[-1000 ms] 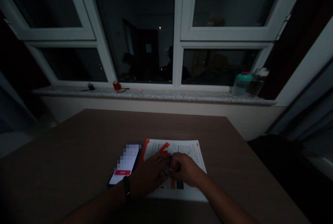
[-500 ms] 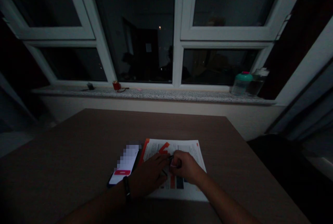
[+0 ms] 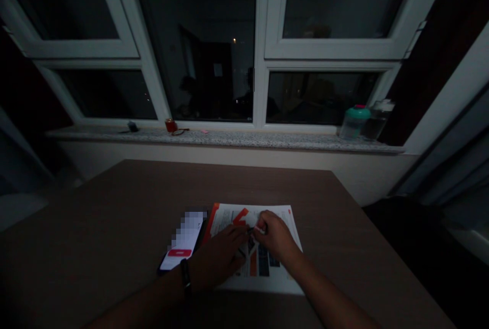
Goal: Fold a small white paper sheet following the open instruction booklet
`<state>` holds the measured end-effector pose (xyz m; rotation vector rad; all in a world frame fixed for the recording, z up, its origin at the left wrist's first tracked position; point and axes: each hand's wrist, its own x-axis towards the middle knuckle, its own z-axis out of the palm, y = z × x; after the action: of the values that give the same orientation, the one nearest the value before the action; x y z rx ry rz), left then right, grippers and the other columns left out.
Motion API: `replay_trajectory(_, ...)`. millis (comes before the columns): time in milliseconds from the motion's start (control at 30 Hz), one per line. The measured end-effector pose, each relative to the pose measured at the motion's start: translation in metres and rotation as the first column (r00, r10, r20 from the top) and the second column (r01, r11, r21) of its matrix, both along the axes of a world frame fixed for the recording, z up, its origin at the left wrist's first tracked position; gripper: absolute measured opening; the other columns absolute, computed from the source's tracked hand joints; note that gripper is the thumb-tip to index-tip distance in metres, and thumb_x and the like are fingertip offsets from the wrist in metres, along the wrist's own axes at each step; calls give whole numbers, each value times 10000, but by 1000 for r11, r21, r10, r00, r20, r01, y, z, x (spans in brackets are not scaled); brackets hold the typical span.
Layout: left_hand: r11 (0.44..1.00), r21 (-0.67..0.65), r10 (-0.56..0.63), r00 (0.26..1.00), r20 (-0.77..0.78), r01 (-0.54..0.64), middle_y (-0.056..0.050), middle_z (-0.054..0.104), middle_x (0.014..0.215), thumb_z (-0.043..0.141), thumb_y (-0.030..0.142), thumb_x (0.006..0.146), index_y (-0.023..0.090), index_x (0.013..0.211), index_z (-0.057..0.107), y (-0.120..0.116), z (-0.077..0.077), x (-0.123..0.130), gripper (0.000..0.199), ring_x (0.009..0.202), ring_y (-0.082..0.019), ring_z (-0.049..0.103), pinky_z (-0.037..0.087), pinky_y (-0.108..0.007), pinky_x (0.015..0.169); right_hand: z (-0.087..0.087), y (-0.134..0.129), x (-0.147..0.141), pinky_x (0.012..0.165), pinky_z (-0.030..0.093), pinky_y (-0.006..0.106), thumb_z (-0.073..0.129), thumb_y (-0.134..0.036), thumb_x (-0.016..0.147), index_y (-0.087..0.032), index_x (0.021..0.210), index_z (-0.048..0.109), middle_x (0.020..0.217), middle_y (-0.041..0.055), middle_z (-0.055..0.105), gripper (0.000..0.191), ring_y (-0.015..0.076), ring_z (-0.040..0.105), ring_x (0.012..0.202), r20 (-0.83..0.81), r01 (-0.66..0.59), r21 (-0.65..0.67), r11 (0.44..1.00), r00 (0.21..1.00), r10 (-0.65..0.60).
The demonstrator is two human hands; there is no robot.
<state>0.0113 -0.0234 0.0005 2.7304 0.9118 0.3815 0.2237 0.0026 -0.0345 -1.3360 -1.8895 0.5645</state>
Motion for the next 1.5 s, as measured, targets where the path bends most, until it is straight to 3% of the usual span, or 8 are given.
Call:
replay_trajectory(233, 1000, -8, -2, 1000, 6, 2, -108, 503, 1398, 679, 166, 834, 174, 1318, 482, 0, 0, -1, 523, 1299, -302, 441, 423, -457, 1068, -1, -1, 4, 590, 341, 236, 624, -174, 732, -218, 675, 458, 683, -31, 533, 181, 146, 490, 643, -10, -53, -28, 998, 999, 53)
replay_trajectory(433, 1000, 8, -29, 998, 58, 28, -68, 569, 1262, 637, 153, 867, 197, 1180, 540, 4, -6, -1, 330, 1223, -271, 496, 450, -434, 1032, -1, -11, 2, 584, 342, 227, 638, -147, 704, -216, 680, 468, 710, -33, 540, 185, 142, 500, 656, 2, -149, -61, 987, 989, 149)
replay_trajectory(700, 1000, 2, -23, 997, 71, 23, -66, 582, 1194, 626, 146, 859, 196, 1122, 550, 7, -5, 0, 279, 1204, -277, 501, 446, -444, 1030, -1, -2, 0, 606, 333, 240, 615, -124, 717, -219, 667, 421, 688, -31, 510, 222, 152, 487, 662, 47, -8, 32, 999, 999, 6)
replay_trajectory(833, 1000, -12, -19, 995, 103, 21, -62, 579, 1185, 635, 159, 852, 201, 1120, 547, 7, -3, 0, 285, 1179, -263, 510, 450, -423, 1015, -2, 0, 2, 607, 341, 239, 617, -127, 721, -219, 671, 429, 690, -31, 519, 216, 152, 496, 664, 35, 3, 45, 999, 999, -4)
replay_trajectory(1067, 998, -50, -33, 988, 153, 41, -50, 575, 1165, 662, 184, 833, 210, 1083, 555, 7, -1, -1, 273, 1173, -243, 512, 423, -395, 1032, -4, -5, 4, 613, 360, 231, 633, -130, 711, -217, 697, 467, 734, -33, 546, 187, 143, 515, 677, 25, -145, -3, 989, 989, 145)
replay_trajectory(1500, 998, -60, -28, 990, 142, 37, -67, 566, 1226, 656, 197, 826, 212, 1117, 551, 7, -1, -2, 309, 1236, -260, 486, 401, -418, 1073, -2, 1, 3, 615, 349, 262, 572, -185, 765, -226, 691, 424, 708, -11, 521, 171, 174, 505, 684, 44, 104, 56, 993, 993, -106)
